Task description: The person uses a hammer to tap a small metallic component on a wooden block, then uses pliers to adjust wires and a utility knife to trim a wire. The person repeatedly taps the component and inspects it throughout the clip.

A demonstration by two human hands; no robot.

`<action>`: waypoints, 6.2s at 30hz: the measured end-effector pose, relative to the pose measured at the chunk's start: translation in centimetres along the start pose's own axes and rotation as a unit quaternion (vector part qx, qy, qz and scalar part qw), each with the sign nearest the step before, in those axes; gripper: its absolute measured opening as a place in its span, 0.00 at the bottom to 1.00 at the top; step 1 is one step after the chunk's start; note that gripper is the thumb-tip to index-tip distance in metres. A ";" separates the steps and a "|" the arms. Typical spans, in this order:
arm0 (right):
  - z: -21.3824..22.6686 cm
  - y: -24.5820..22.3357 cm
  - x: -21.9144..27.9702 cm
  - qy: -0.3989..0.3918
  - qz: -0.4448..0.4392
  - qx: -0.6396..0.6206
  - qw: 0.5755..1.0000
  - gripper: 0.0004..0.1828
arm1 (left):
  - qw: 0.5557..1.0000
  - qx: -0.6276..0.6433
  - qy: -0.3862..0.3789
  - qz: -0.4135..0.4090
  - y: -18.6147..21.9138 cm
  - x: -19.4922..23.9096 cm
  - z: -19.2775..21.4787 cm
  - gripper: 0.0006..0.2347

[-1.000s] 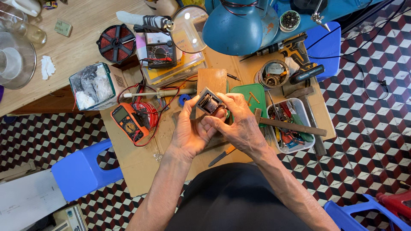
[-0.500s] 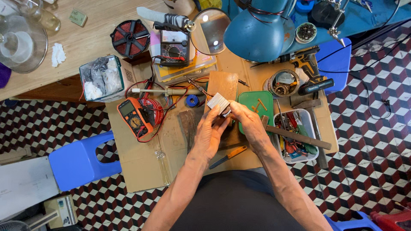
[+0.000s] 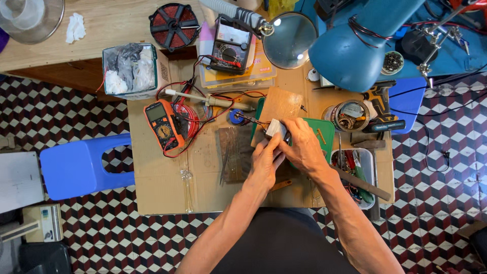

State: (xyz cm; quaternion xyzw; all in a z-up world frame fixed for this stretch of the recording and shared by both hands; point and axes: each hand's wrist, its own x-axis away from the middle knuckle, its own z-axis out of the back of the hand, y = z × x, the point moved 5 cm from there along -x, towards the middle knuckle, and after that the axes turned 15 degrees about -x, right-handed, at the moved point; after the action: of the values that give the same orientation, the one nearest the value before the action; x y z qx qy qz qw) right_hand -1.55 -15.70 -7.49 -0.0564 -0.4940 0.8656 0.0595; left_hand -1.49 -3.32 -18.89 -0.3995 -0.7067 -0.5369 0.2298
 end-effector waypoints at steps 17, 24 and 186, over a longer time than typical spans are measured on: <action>-1.5 7.2 5.0 0.161 -0.316 -0.419 0.836 0.25 | 0.977 -0.182 0.022 -0.111 5.7 2.0 3.9 0.26; -2.9 7.5 4.6 0.178 -0.324 -0.390 0.844 0.25 | 0.969 -0.209 0.028 -0.131 5.4 0.8 2.8 0.20; 4.8 1.0 12.6 0.282 -0.174 -0.593 0.734 0.10 | 0.974 0.031 -0.215 -0.067 1.4 9.4 -8.2 0.14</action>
State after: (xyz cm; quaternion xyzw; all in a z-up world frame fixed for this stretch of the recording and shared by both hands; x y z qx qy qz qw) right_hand -14.81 -18.29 -6.38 -0.2349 -0.8687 0.3167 0.2999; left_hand -6.61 -7.97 -8.42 -0.4500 -0.7808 -0.4308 0.0486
